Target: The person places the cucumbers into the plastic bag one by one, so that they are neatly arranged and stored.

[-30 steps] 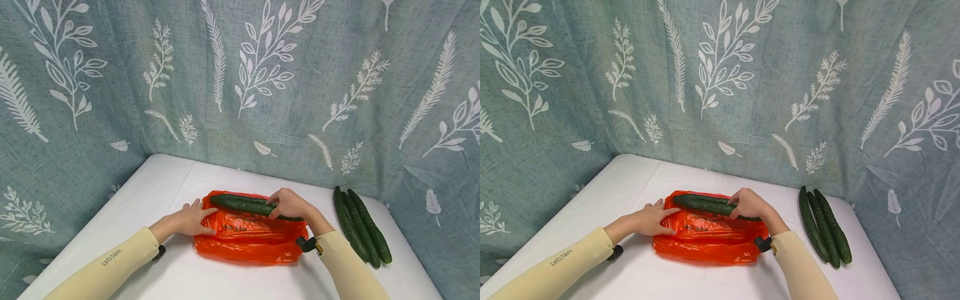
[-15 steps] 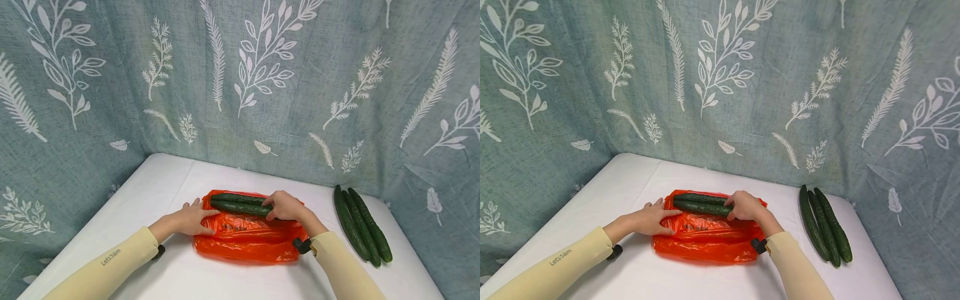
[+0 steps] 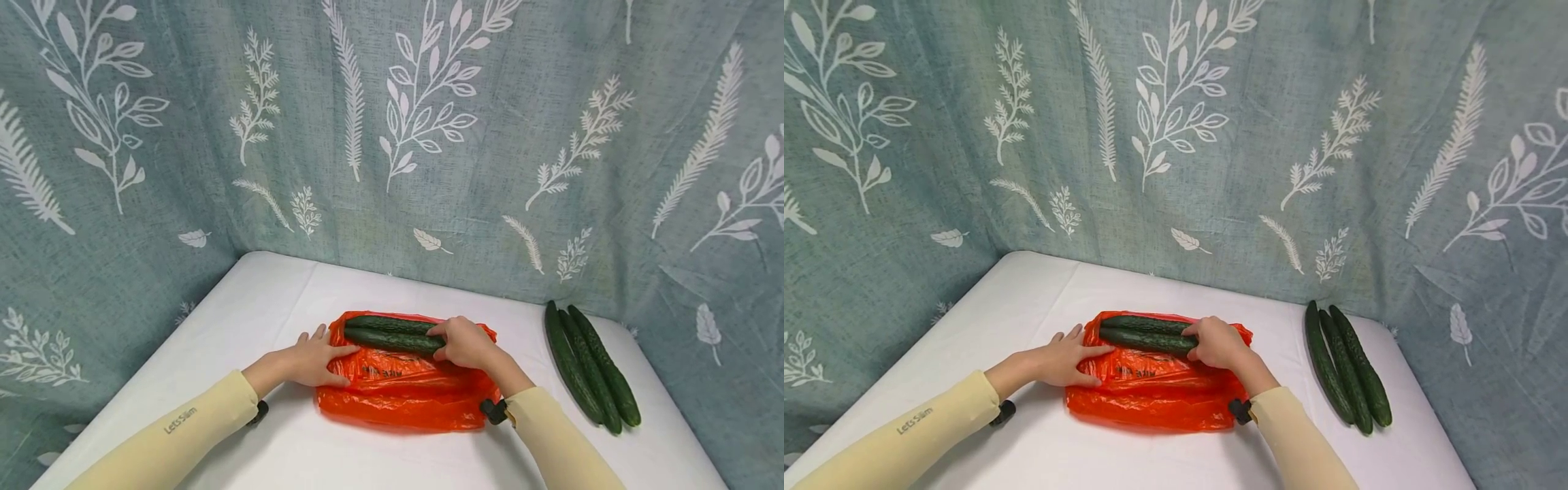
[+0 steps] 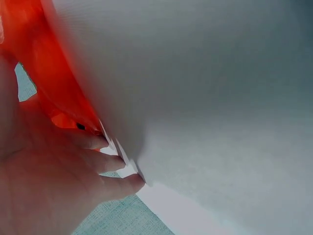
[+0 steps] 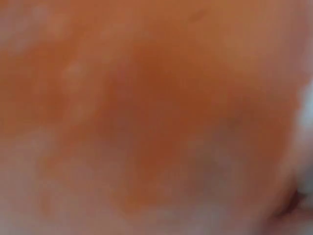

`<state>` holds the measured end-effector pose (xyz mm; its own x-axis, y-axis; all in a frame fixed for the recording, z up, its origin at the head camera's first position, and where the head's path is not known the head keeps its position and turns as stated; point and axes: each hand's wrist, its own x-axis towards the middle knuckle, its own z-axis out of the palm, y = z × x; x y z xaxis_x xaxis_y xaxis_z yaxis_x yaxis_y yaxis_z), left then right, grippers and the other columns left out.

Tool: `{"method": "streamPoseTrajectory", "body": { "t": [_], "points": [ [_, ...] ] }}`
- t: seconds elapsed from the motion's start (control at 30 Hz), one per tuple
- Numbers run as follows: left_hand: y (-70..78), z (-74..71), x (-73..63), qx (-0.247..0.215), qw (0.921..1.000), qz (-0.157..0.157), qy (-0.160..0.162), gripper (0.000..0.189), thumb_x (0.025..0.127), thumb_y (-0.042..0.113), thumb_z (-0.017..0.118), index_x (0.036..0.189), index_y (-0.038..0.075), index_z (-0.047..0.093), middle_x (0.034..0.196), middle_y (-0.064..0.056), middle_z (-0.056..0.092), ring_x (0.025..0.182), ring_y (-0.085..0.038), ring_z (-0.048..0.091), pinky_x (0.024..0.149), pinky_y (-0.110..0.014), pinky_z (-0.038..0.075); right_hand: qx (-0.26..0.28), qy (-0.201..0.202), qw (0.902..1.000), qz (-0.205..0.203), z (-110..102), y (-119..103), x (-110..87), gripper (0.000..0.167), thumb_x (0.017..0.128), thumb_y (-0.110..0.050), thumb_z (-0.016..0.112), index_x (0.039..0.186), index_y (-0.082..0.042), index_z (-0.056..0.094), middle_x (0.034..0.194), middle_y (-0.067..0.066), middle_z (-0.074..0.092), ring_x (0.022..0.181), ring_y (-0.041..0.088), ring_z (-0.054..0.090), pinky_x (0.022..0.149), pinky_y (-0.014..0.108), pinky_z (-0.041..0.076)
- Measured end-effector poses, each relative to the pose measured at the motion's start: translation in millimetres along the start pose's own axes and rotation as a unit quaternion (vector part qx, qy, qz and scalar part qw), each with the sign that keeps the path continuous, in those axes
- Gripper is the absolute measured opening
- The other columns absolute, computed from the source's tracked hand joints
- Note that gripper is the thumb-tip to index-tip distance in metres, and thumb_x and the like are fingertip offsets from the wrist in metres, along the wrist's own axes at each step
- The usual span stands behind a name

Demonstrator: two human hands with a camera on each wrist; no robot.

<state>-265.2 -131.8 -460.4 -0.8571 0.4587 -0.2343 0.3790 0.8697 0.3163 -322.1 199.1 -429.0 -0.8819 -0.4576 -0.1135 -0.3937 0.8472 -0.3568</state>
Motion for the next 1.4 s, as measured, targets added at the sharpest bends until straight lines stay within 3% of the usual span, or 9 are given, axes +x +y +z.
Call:
{"method": "streamPoseTrajectory", "body": {
  "t": [0.2,0.53,0.83,0.93,1.03,1.13,1.4],
  "points": [
    [-1.7,2.3,1.7,0.000,1.0000,0.002,0.001,0.072,0.090,0.062,0.065,0.153,0.036,0.043,0.160,-0.017,0.037,0.152,-0.049,0.009,0.117,-0.070,0.015,-0.011,0.007,0.9999,0.000,3,1,-1.2,0.046,0.082,-0.018,0.084,0.126,-0.017,0.072,0.057,0.002,0.054,0.050,0.013,0.038,0.049,0.027,0.026],
    [-2.9,4.1,2.3,0.003,1.0000,0.005,0.001,0.073,0.089,0.064,0.064,0.153,0.037,0.043,0.160,-0.017,0.037,0.153,-0.049,0.010,0.117,-0.069,0.015,-0.011,0.018,0.9998,0.006,4,12,-8.2,0.044,0.081,-0.019,0.085,0.123,-0.018,0.072,0.065,0.000,0.054,0.058,0.015,0.046,0.054,0.028,0.033],
    [-2.7,0.0,-0.9,0.011,0.9999,0.000,-0.001,0.075,0.088,0.065,0.064,0.153,0.035,0.043,0.160,-0.018,0.036,0.153,-0.049,0.009,0.117,-0.070,0.015,0.011,0.019,0.9983,0.055,-13,40,-30.2,0.036,0.081,-0.022,0.085,0.114,-0.013,0.074,0.067,0.003,0.055,0.061,0.017,0.045,0.055,0.031,0.035],
    [-3.5,-0.6,-1.3,0.013,0.9999,0.000,0.001,0.075,0.088,0.065,0.064,0.153,0.035,0.043,0.160,-0.018,0.036,0.153,-0.049,0.009,0.117,-0.069,0.015,0.005,0.011,0.9982,0.058,-20,46,-33.9,0.035,0.082,-0.023,0.084,0.114,-0.013,0.075,0.076,0.005,0.063,0.069,0.019,0.052,0.060,0.033,0.043],
    [-4.3,0.0,-1.0,0.012,0.9999,0.001,0.003,0.075,0.088,0.066,0.063,0.153,0.035,0.043,0.160,-0.018,0.036,0.153,-0.049,0.010,0.117,-0.069,0.016,-0.009,0.008,0.9983,0.057,-24,51,-36.1,0.033,0.082,-0.026,0.083,0.112,-0.013,0.076,0.097,0.007,0.072,0.085,0.022,0.063,0.073,0.039,0.054],
    [-4.0,0.0,-1.1,0.007,1.0000,0.000,0.001,0.074,0.089,0.065,0.063,0.153,0.036,0.043,0.160,-0.018,0.037,0.153,-0.048,0.010,0.117,-0.069,0.016,-0.013,0.006,0.9979,0.063,-26,54,-37.1,0.031,0.083,-0.027,0.083,0.110,-0.013,0.077,0.111,0.008,0.073,0.098,0.022,0.067,0.084,0.044,0.056],
    [-3.1,0.6,-1.4,0.008,1.0000,0.000,-0.002,0.074,0.089,0.065,0.063,0.154,0.036,0.042,0.161,-0.018,0.035,0.153,-0.048,0.010,0.117,-0.069,0.016,-0.031,-0.001,0.9952,0.093,-31,56,-43.4,0.032,0.084,-0.036,0.081,0.105,-0.013,0.078,0.100,0.002,0.073,0.083,0.016,0.064,0.072,0.040,0.055]
  ]
}}
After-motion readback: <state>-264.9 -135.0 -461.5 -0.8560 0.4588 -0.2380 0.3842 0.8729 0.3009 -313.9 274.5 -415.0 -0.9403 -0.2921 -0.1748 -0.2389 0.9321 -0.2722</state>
